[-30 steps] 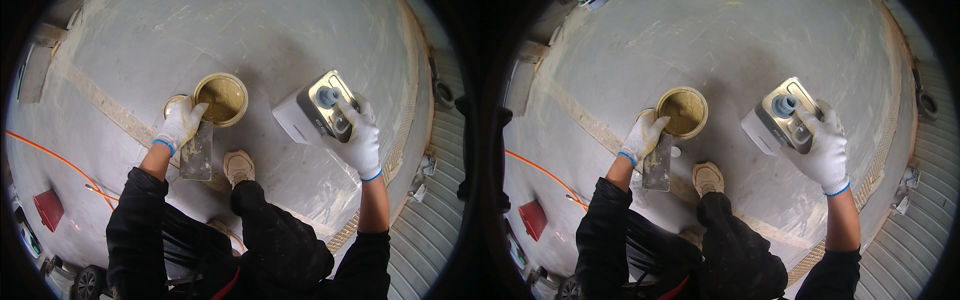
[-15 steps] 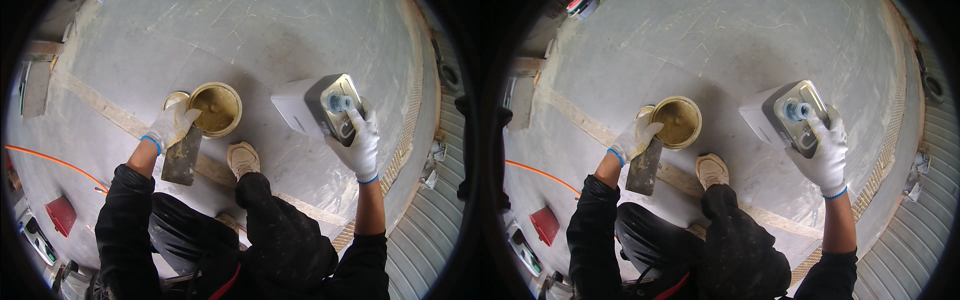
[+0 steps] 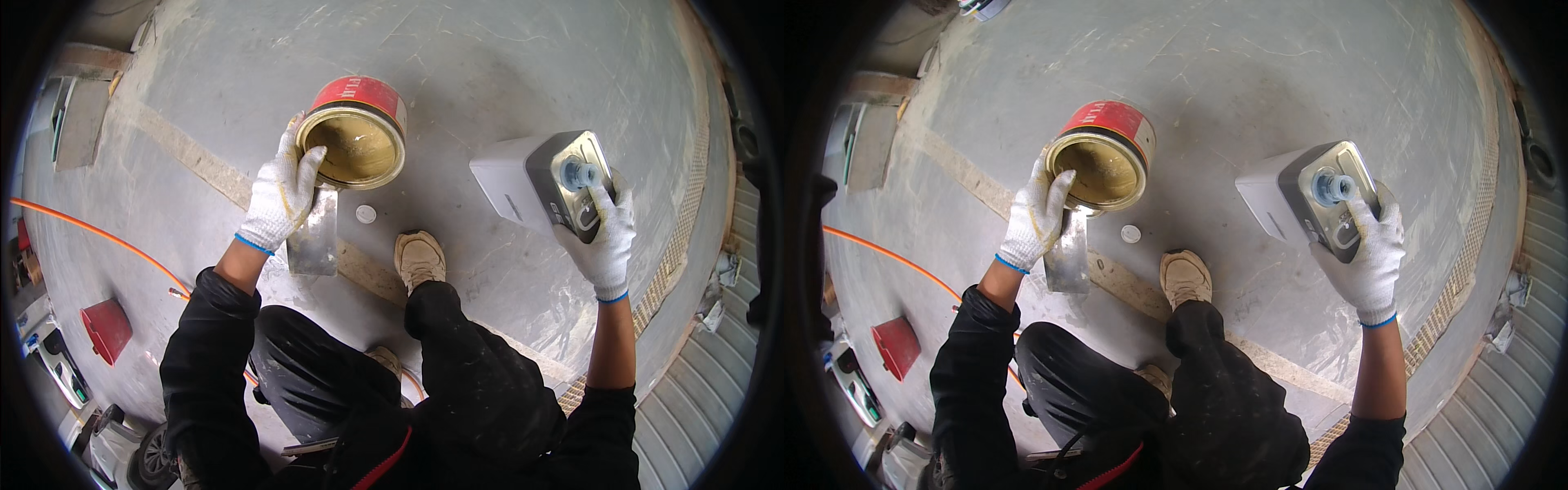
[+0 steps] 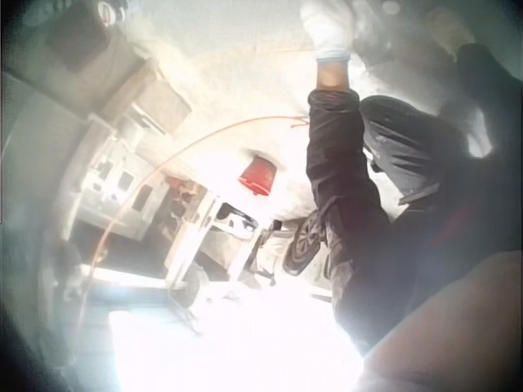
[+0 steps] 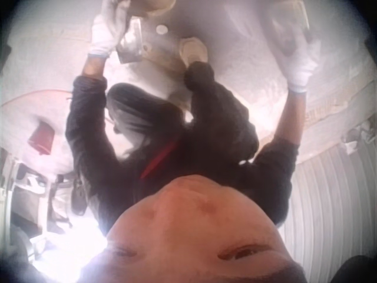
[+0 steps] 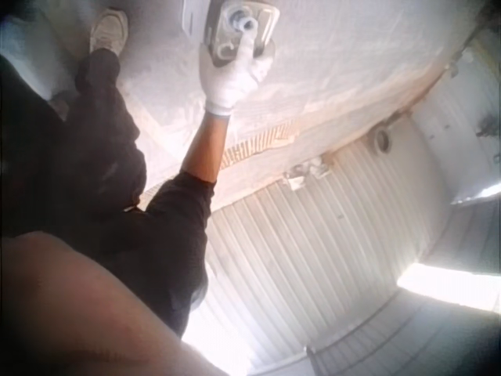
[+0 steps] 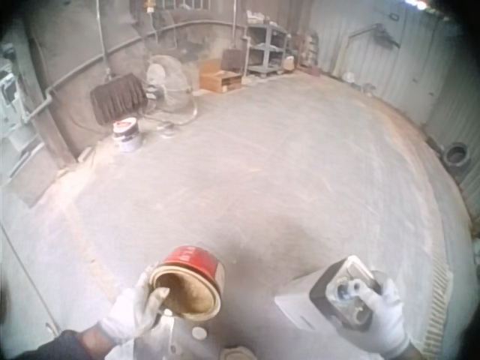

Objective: The person applies a beige body filler to a white car's rear bumper using a metal spreader and a wooden block. They repeatedly transfer filler from the block to the spreader and smooth it over the taped-off area. The person then walks to a mixing station, scoops filler from a can, and adds a liquid hardener to the mixture.

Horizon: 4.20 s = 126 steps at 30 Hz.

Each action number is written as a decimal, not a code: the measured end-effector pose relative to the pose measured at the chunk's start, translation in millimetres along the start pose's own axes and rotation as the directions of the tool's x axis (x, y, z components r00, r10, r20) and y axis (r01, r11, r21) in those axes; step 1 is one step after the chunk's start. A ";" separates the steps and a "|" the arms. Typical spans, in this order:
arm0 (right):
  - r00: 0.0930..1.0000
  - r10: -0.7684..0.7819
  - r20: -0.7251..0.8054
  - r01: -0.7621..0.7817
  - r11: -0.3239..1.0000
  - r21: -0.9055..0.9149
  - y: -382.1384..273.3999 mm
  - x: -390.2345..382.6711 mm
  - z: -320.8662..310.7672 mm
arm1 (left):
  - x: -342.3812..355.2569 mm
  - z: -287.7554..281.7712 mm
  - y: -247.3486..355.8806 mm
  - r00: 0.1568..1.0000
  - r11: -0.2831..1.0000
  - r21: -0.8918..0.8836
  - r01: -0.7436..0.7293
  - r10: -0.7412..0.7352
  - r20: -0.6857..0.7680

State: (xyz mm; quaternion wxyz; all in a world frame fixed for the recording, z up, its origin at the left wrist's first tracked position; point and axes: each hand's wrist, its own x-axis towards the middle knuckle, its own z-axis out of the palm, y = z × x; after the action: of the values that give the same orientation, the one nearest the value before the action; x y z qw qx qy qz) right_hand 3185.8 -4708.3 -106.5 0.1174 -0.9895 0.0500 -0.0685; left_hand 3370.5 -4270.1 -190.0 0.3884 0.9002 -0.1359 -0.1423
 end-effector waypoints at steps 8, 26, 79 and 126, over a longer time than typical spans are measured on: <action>1.000 0.005 -0.021 -0.005 1.000 -0.001 0.5 -0.9 2.7 | -11.5 3.3 -0.7 0.996 0.967 -0.241 0.080 -0.086 -0.015; 0.999 0.021 -0.043 -0.019 0.999 0.045 5.6 -3.6 9.2 | -18.3 -88.4 -85.8 0.645 0.980 0.122 0.157 -0.008 -0.764; 0.999 0.012 -0.035 -0.010 0.998 0.069 8.6 -4.3 8.4 | -95.1 -126.0 -124.7 0.224 0.974 0.107 0.201 0.061 -0.973; 0.998 0.021 -0.054 -0.019 0.999 0.041 4.5 -2.3 7.7 | -120.8 -43.8 -63.4 0.815 0.817 -0.054 0.574 -0.564 0.133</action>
State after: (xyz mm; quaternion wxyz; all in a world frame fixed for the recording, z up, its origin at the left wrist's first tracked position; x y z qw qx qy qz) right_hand 3184.3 -4710.6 -115.3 0.1367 -0.9841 0.0616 -0.0950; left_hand 3283.5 -4156.3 -189.8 0.3608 0.8715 0.1248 -0.3078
